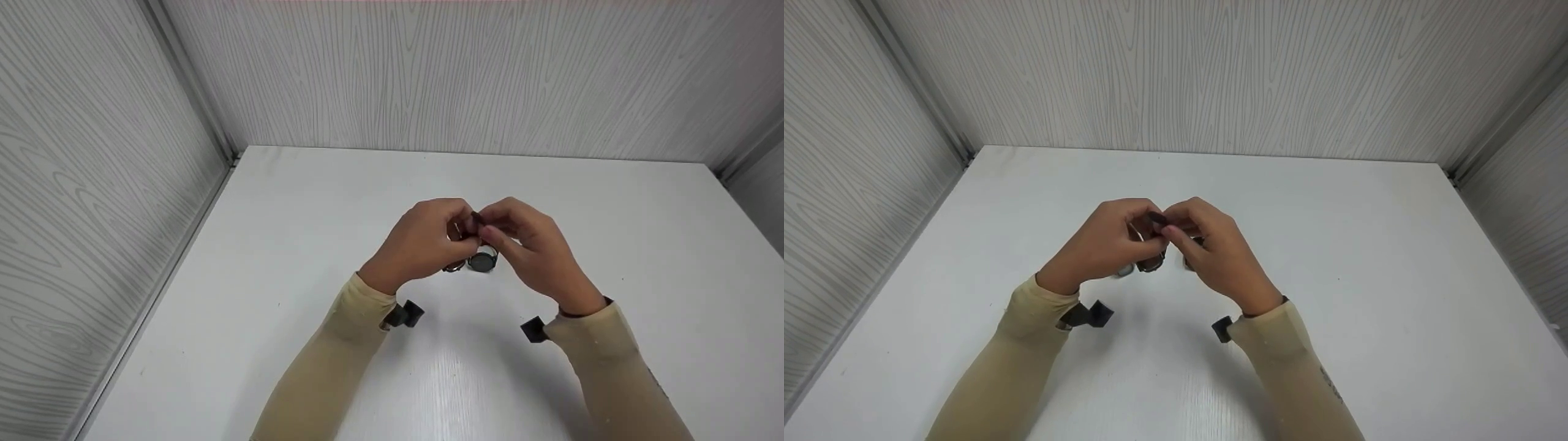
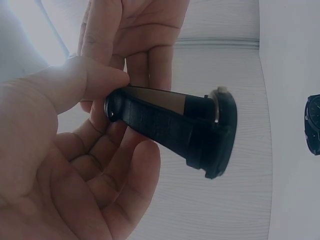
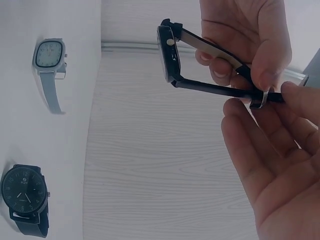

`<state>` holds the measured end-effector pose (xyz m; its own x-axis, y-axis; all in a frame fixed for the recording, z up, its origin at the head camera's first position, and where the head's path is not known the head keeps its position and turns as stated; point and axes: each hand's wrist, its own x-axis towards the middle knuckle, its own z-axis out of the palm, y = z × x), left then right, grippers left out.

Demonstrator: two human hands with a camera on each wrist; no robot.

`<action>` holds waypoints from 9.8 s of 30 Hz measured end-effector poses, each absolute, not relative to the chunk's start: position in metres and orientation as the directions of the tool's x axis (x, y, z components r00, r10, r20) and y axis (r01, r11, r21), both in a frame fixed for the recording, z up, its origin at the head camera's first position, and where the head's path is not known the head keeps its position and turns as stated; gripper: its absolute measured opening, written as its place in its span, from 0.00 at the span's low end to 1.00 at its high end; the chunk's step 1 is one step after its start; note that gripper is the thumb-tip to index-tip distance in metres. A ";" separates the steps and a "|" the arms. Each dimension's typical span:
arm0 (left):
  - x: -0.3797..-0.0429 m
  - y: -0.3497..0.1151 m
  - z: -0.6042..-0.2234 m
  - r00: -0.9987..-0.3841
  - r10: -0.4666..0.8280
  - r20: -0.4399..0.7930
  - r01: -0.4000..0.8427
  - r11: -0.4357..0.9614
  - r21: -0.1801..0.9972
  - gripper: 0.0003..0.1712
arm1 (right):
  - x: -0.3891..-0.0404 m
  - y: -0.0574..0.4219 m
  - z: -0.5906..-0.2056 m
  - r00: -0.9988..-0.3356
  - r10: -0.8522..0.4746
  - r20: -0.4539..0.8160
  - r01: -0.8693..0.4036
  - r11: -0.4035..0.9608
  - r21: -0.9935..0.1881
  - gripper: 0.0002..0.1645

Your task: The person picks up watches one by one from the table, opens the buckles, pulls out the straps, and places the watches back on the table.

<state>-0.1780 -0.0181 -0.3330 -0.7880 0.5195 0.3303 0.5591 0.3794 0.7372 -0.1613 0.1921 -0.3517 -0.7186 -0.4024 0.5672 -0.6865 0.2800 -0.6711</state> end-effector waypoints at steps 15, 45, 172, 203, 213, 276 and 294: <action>-0.176 -0.016 -0.333 -0.792 0.526 0.310 0.541 0.370 0.755 0.05 | -0.162 0.191 -0.355 -0.709 -0.389 0.588 -0.696 0.258 -0.670 0.08; -0.177 -0.016 -0.332 -0.731 0.448 0.515 0.664 0.289 0.690 0.04 | -0.160 0.193 -0.350 -0.805 -0.337 0.487 -0.563 0.176 -0.808 0.11; -0.217 -0.107 -0.331 -0.886 0.397 0.238 0.462 0.723 0.514 0.19 | -0.196 0.240 -0.353 -0.850 -0.336 0.405 -0.500 0.754 -0.425 0.10; -0.216 -0.096 -0.337 -0.886 0.454 0.092 0.429 0.728 0.535 0.20 | -0.234 0.242 -0.424 -0.884 -0.467 0.007 -0.417 0.781 -0.466 0.08; -0.216 -0.093 -0.337 -0.889 0.452 0.078 0.418 0.728 0.543 0.21 | -0.236 0.246 -0.426 -0.876 -0.482 0.032 -0.440 0.768 -0.465 0.07; -0.225 -0.075 -0.342 -0.846 0.491 0.210 0.478 0.520 0.708 0.14 | -0.208 0.226 -0.366 -0.546 -0.493 0.678 -0.782 0.591 -0.200 0.15; -0.224 -0.065 -0.343 -0.890 0.410 0.198 0.377 0.421 0.825 0.24 | -0.198 0.216 -0.355 -0.478 -0.474 0.740 -0.826 0.529 -0.195 0.19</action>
<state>-0.2238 -0.0648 -0.3430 -0.8904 0.4099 0.1980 0.3774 0.4214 0.8246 -0.1985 0.2160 -0.3550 -0.4780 -0.4737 0.7397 -0.8258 0.5293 -0.1947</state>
